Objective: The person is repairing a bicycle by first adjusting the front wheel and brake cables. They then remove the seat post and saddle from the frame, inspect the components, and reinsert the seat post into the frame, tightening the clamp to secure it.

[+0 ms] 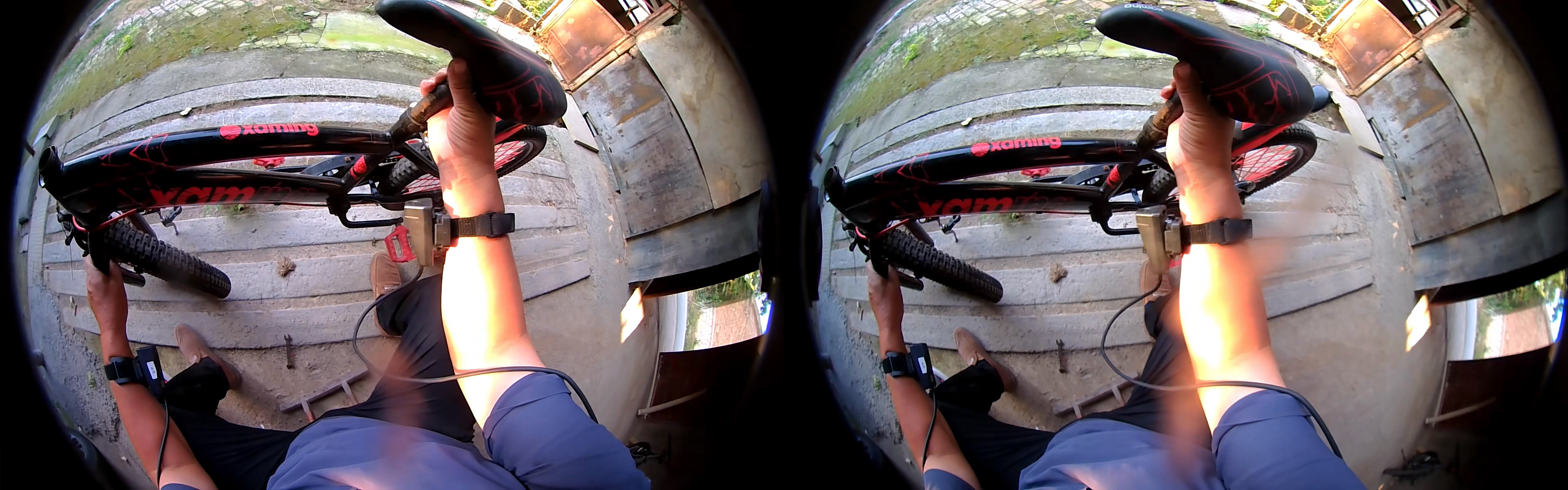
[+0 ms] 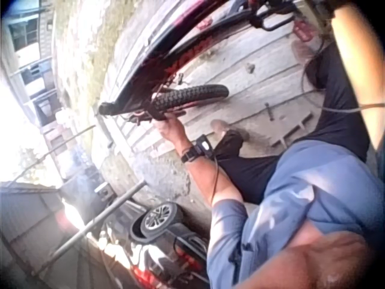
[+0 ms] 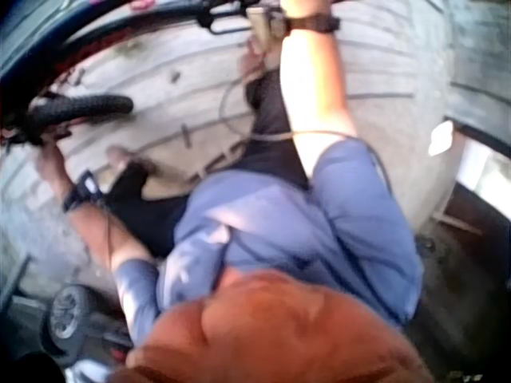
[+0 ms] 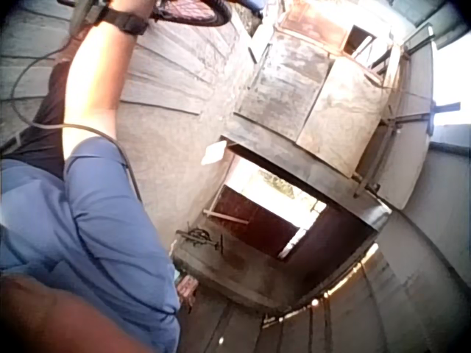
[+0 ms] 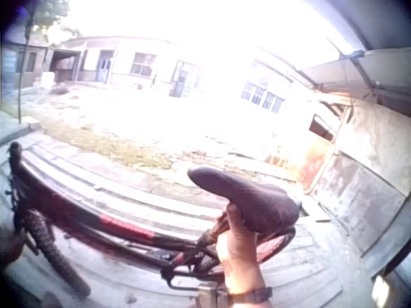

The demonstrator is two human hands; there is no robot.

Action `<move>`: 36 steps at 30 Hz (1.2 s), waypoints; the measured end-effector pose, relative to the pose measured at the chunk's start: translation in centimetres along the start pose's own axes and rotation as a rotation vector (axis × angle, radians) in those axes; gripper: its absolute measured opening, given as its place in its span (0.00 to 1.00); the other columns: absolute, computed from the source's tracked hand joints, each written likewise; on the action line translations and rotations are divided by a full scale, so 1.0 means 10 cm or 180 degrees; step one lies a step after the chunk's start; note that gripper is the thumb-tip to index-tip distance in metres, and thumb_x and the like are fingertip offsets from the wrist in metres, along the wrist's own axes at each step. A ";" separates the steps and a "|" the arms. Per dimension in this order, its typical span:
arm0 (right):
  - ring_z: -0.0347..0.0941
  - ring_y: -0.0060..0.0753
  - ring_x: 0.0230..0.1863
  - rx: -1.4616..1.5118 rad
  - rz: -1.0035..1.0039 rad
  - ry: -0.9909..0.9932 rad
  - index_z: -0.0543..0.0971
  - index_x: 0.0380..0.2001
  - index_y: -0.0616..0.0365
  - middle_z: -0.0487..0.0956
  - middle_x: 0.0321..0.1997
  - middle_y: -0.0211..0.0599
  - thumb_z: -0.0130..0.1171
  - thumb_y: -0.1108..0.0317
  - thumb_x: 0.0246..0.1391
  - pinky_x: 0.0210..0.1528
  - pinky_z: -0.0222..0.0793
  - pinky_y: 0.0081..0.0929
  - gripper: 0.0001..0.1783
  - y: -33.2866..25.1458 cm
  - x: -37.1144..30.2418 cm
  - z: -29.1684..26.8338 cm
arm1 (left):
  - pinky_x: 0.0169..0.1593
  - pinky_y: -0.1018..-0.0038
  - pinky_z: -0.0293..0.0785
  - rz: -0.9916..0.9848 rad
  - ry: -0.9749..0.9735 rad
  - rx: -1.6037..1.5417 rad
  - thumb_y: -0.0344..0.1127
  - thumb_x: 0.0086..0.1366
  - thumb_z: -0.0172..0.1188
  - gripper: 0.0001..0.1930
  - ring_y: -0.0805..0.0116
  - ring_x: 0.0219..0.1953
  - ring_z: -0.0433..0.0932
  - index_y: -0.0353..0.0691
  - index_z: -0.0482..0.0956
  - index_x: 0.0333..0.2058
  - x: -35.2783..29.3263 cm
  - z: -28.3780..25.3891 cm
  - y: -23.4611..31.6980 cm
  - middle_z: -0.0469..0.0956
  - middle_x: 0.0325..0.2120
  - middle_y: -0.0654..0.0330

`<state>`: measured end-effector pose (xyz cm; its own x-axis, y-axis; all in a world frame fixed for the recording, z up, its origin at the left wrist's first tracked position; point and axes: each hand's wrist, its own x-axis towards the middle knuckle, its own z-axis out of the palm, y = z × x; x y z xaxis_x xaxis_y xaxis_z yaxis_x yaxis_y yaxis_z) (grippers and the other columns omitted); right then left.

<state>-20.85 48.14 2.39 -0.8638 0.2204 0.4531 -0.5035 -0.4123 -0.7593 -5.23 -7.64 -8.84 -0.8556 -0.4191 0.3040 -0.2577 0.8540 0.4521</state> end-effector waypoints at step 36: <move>0.70 0.32 0.37 -0.0098 -0.0104 0.0179 0.78 0.39 0.51 0.74 0.33 0.29 0.73 0.59 0.53 0.48 0.68 0.37 0.16 -0.16 0.03 0.14 | 0.40 0.59 0.74 0.0325 0.0195 0.0041 0.34 0.71 0.53 0.09 0.49 0.35 0.82 0.39 0.70 0.47 -0.04 -0.04 0.06 0.81 0.32 0.49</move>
<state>-20.29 47.60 4.36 -0.8462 0.2829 0.4516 -0.5310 -0.3771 -0.7589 -4.87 -7.14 -8.35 -0.8487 -0.3475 0.3988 -0.1766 0.8969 0.4055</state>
